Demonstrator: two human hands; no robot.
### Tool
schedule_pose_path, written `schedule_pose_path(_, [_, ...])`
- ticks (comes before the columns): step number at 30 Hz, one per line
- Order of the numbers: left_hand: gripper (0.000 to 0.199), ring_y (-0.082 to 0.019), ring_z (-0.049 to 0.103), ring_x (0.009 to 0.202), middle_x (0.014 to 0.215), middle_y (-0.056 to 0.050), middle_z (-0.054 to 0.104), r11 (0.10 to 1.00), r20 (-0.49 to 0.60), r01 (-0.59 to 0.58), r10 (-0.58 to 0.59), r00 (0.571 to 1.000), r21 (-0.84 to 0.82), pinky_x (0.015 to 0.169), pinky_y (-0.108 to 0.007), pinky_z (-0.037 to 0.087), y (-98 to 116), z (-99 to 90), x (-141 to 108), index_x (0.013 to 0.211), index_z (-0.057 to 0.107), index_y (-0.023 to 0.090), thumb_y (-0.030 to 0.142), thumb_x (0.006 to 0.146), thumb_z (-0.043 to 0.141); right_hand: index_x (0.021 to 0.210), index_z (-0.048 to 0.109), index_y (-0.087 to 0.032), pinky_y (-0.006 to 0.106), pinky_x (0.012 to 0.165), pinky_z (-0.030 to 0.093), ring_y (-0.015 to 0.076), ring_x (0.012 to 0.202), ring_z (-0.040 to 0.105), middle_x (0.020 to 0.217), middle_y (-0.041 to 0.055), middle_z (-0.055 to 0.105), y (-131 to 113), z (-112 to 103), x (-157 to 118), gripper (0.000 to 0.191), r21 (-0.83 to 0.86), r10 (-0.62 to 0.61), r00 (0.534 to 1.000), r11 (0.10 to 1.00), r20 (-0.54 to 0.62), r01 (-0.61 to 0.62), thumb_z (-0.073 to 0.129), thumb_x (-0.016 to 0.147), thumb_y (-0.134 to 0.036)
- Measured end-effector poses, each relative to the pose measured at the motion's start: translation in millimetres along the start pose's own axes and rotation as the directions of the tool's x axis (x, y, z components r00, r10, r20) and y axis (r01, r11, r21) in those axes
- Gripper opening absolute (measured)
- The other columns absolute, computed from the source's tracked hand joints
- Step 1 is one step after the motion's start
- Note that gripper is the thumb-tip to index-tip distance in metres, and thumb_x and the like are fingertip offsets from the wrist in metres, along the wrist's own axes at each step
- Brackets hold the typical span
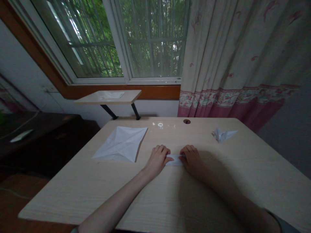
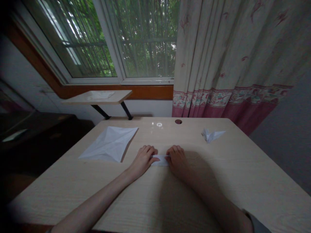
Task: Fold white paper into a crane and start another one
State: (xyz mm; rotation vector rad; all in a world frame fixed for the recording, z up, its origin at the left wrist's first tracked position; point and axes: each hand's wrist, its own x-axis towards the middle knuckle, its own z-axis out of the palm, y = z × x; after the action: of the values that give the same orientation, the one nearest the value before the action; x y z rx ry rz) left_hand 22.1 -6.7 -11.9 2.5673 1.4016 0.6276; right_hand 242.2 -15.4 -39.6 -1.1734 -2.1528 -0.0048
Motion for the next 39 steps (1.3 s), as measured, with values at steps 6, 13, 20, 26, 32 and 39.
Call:
schedule_pose_path(6, [0.019, -0.025, 0.057, 0.107, 0.112, -0.005, 0.065, 0.994, -0.014, -0.078, 0.078, 0.997, -0.077, 0.091, -0.041, 0.045, 2.0, -6.6, -1.5, 0.111, 0.065, 0.023, 0.031, 0.094, 0.064, 0.091, 0.055, -0.020, 0.039, 0.081, 0.048, 0.0222, 0.086, 0.056, 0.090, 0.0066, 0.062, -3.8, -4.9, 2.2, 0.019, 0.070, -0.004, 1.000, 0.998, -0.030, 0.006, 0.045, 0.085, -0.004])
schedule_pose_path(13, [0.019, -0.020, 0.066, 0.098, 0.106, -0.004, 0.072, 0.963, -0.159, -0.191, 0.162, 0.974, -0.189, 0.089, -0.036, 0.051, -1.1, -5.8, -3.5, 0.109, 0.065, 0.020, 0.031, 0.101, 0.052, 0.097, 0.060, -0.020, 0.037, 0.082, 0.051, 0.0207, 0.087, 0.061, 0.093, 0.0059, 0.067, -4.2, -12.2, 0.7, 0.018, 0.116, -0.002, 1.000, 0.993, -0.030, 0.006, 0.046, 0.091, -0.011])
schedule_pose_path(20, [0.019, -0.020, 0.071, 0.097, 0.108, -0.004, 0.075, 0.957, -0.230, -0.225, 0.181, 0.956, -0.183, 0.088, -0.035, 0.054, -5.1, -2.2, -6.0, 0.111, 0.066, 0.022, 0.029, 0.100, 0.053, 0.103, 0.063, -0.022, 0.044, 0.086, 0.053, 0.0235, 0.090, 0.064, 0.097, 0.0077, 0.070, 0.3, -12.4, -3.1, 0.017, 0.032, -0.097, 0.995, 0.995, -0.015, 0.097, 0.051, 0.094, -0.015])
schedule_pose_path(26, [0.014, -0.020, 0.069, 0.104, 0.115, -0.003, 0.074, 0.948, -0.178, -0.253, 0.220, 0.959, -0.192, 0.093, -0.036, 0.053, -4.4, -3.8, -4.6, 0.102, 0.067, 0.022, 0.017, 0.092, 0.060, 0.109, 0.064, -0.022, 0.045, 0.092, 0.053, 0.0231, 0.102, 0.063, 0.107, 0.0075, 0.069, 0.7, -8.1, -4.3, 0.030, 0.098, -0.166, 0.986, 0.982, 0.024, 0.163, 0.051, 0.087, -0.007])
schedule_pose_path(32, [0.014, -0.020, 0.068, 0.107, 0.117, -0.003, 0.073, 0.945, -0.069, -0.239, 0.229, 0.971, -0.225, 0.095, -0.034, 0.053, -6.5, -3.6, -3.8, 0.107, 0.066, 0.023, 0.023, 0.093, 0.064, 0.106, 0.063, -0.021, 0.041, 0.090, 0.053, 0.0205, 0.100, 0.063, 0.105, 0.0067, 0.069, -4.1, -14.4, -0.8, 0.032, 0.211, -0.109, 0.985, 0.974, 0.132, 0.080, 0.053, 0.081, -0.003])
schedule_pose_path(39, [0.013, -0.019, 0.067, 0.109, 0.118, -0.003, 0.072, 0.934, -0.053, -0.247, 0.242, 0.969, -0.259, 0.096, -0.033, 0.052, -8.3, -2.6, -3.8, 0.102, 0.067, 0.022, 0.030, 0.093, 0.067, 0.102, 0.061, -0.019, 0.039, 0.087, 0.054, 0.0213, 0.095, 0.062, 0.101, 0.0074, 0.068, -6.4, -17.4, 0.2, 0.026, 0.231, -0.090, 0.983, 0.972, 0.158, 0.052, 0.054, 0.082, -0.004])
